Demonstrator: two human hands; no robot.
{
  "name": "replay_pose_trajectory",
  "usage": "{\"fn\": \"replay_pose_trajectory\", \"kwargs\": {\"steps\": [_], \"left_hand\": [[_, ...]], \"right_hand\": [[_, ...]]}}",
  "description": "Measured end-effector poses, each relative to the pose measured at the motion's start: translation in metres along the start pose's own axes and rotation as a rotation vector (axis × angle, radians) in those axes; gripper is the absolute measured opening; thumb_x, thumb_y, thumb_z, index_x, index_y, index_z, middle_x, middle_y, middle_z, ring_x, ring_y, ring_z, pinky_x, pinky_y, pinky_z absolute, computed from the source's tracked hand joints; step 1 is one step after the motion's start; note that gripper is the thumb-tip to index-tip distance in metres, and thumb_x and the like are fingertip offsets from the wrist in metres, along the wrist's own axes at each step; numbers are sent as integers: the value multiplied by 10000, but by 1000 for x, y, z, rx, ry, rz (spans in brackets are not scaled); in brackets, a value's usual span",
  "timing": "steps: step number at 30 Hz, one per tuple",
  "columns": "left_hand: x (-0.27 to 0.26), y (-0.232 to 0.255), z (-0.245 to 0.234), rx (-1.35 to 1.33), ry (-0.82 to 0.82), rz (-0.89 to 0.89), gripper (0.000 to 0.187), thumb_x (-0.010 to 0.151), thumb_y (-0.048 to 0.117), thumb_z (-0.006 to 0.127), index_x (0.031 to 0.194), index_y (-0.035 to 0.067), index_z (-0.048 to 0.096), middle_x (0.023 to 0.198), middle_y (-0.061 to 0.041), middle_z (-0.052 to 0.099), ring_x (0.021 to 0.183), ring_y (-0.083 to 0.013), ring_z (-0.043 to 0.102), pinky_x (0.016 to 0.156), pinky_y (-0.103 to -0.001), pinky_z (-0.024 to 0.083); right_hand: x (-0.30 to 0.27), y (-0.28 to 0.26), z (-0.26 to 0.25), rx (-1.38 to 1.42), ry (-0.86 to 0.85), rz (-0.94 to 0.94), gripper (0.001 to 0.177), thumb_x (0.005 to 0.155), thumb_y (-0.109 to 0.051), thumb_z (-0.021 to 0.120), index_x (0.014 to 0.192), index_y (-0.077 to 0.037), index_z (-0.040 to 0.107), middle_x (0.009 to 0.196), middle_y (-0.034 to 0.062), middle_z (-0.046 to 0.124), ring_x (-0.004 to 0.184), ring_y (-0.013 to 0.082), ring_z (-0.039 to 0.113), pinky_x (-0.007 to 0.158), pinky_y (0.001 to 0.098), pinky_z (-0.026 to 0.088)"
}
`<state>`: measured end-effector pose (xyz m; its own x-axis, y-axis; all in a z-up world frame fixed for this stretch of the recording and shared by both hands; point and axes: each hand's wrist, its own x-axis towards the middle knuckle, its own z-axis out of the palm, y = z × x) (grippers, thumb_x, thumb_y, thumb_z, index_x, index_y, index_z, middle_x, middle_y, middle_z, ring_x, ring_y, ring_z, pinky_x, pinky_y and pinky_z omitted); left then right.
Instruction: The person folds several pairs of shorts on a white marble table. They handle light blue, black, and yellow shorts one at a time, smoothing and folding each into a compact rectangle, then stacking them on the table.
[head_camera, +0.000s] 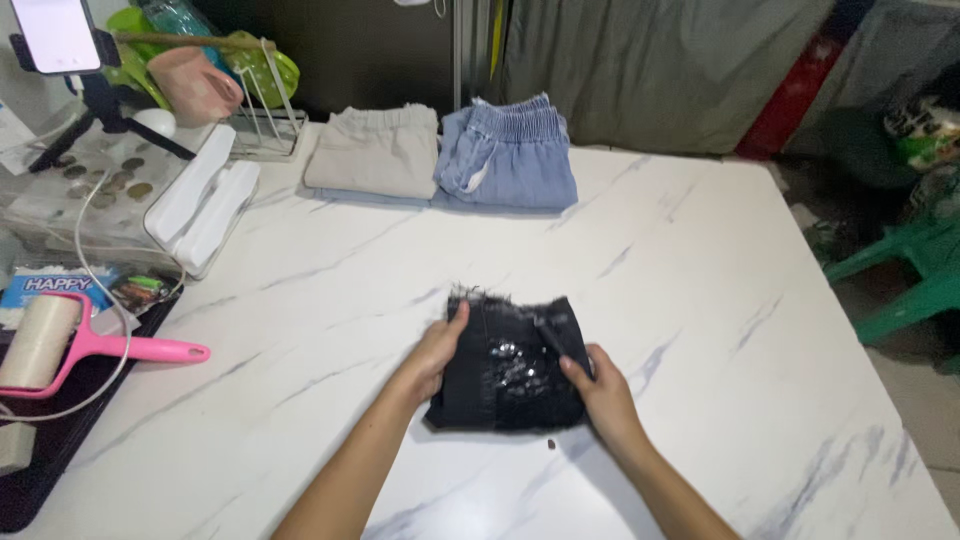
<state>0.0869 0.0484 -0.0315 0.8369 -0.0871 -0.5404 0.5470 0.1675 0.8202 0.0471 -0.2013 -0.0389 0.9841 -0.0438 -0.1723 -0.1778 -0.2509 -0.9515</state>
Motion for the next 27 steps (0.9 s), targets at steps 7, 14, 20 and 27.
{"fn": "replay_pose_trajectory", "kwargs": {"steps": [7, 14, 20, 27], "left_hand": [[12, -24, -8, -48, -88, -43, 710, 979, 570, 446, 1316, -33, 610, 1289, -207, 703, 1151, -270, 706, 936, -454, 599], [13, -22, -7, -105, -113, -6, 663, 991, 564, 462, 1260, -15, 644, 1163, -205, 731, 978, -267, 747, 778, -428, 635], [-30, 29, -7, 475, 169, 74, 603, 1034, 547, 465, 1243, 18, 664, 1088, -184, 756, 964, -313, 742, 778, -465, 617], [-54, 5, 28, 1062, 503, 1042, 493, 986, 341, 532, 1400, 76, 580, 1493, -180, 577, 1457, -368, 458, 1230, -560, 284]], "right_hand": [[-19, -28, -13, -376, 103, -26, 569, 924, -318, 697, 1399, -78, 494, 849, 176, 723, 760, 255, 682, 714, 388, 543], [-17, -81, 29, -906, -40, -913, 641, 927, -495, 607, 1471, -189, 464, 1511, 146, 514, 1440, 383, 398, 1140, 609, 245], [12, -62, 72, -1058, -375, -726, 785, 972, -630, 422, 1612, -210, 249, 1652, 116, 259, 1531, 326, 180, 1186, 654, 61], [5, -51, 76, -1111, -480, -695, 705, 979, -521, 434, 1573, -167, 297, 1694, 102, 141, 1560, 325, 84, 1173, 653, 32]]}}
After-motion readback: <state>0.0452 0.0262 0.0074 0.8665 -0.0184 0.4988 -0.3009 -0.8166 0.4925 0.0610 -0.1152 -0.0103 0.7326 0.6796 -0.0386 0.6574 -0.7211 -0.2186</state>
